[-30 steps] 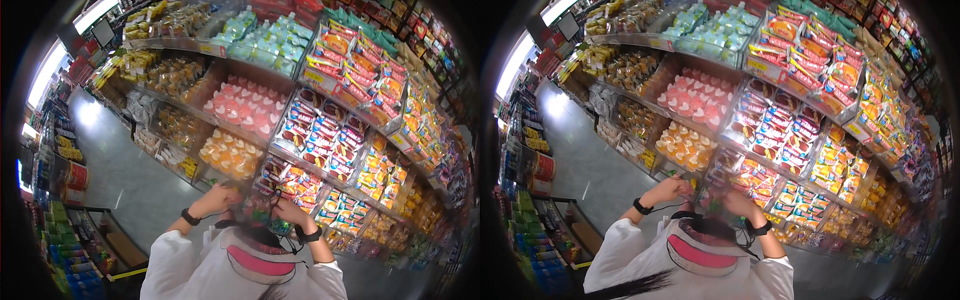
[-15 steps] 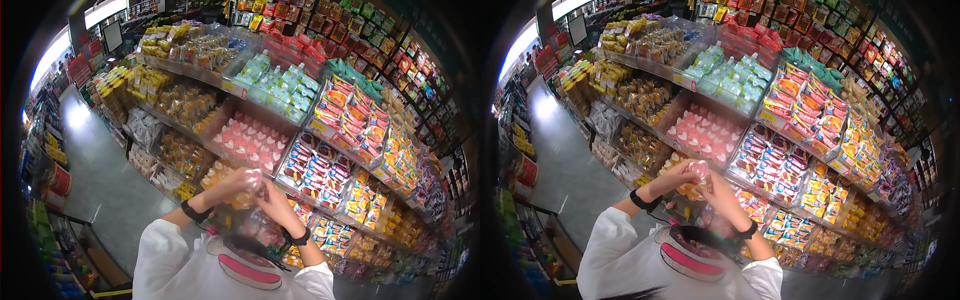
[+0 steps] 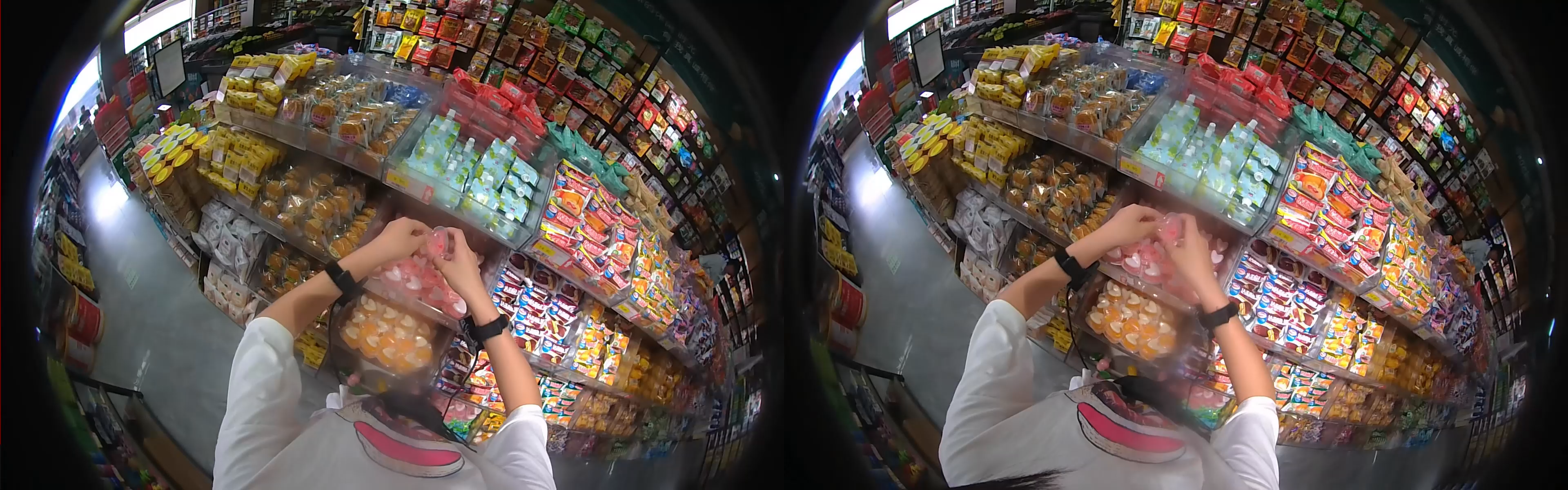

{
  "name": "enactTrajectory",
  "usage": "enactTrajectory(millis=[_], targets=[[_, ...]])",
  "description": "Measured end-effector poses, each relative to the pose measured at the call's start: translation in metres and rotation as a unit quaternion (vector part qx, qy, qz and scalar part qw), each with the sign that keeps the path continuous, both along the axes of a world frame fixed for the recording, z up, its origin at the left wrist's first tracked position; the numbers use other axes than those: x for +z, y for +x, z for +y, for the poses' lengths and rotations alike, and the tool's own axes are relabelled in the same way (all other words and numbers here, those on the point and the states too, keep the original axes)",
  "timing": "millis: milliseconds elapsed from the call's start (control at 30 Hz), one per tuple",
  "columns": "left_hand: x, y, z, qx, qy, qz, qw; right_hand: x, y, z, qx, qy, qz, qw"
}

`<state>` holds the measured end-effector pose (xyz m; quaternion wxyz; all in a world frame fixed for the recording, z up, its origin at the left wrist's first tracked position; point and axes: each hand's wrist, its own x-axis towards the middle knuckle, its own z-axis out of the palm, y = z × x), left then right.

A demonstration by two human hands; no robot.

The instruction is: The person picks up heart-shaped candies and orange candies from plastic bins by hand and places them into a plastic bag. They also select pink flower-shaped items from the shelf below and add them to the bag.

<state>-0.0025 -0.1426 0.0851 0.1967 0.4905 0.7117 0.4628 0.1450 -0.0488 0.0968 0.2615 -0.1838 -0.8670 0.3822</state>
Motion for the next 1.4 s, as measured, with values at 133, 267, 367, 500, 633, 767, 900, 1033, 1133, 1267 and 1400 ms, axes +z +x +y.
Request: enactTrajectory(millis=[133, 267, 367, 500, 633, 767, 900, 1033, 1133, 1267, 1400], targets=[[-0.003, -0.021, 0.017, -0.011, -0.062, -0.054, 0.997, -0.017, -0.030, 0.017, -0.027, 0.035, -0.060, 0.997], [-0.034, -0.038, 0.050, -0.055, -0.122, -0.053, 0.990, -0.034, -0.042, 0.037, -0.033, 0.038, -0.125, 0.991], [-0.036, -0.042, 0.067, -0.080, -0.219, -0.024, 0.972, -0.042, -0.049, 0.053, -0.025, 0.037, -0.179, 0.983], [-0.050, -0.047, 0.083, -0.061, -0.225, -0.012, 0.972, -0.038, -0.055, 0.053, 0.010, 0.019, -0.228, 0.973], [-0.071, -0.067, 0.092, -0.119, -0.221, 0.078, 0.965, -0.054, -0.067, 0.053, 0.068, 0.068, -0.206, 0.974], [-0.098, -0.078, 0.103, -0.109, -0.244, 0.068, 0.961, -0.065, -0.078, 0.055, 0.086, 0.038, -0.247, 0.964], [-0.105, -0.082, 0.100, -0.134, -0.204, 0.134, 0.961, -0.047, -0.078, 0.058, 0.058, -0.100, -0.279, 0.953], [-0.083, -0.074, 0.089, -0.150, -0.203, 0.156, 0.955, -0.110, -0.081, 0.110, 0.083, -0.256, -0.222, 0.937], [-0.047, -0.062, 0.070, -0.189, -0.278, 0.189, 0.923, -0.115, -0.080, 0.110, 0.093, -0.269, -0.212, 0.935], [-0.090, -0.077, 0.086, -0.232, -0.315, 0.284, 0.875, -0.081, -0.077, 0.080, 0.101, -0.258, -0.194, 0.941], [-0.045, -0.068, 0.056, -0.199, -0.354, 0.209, 0.889, -0.053, -0.075, 0.068, 0.110, -0.235, -0.239, 0.936]])
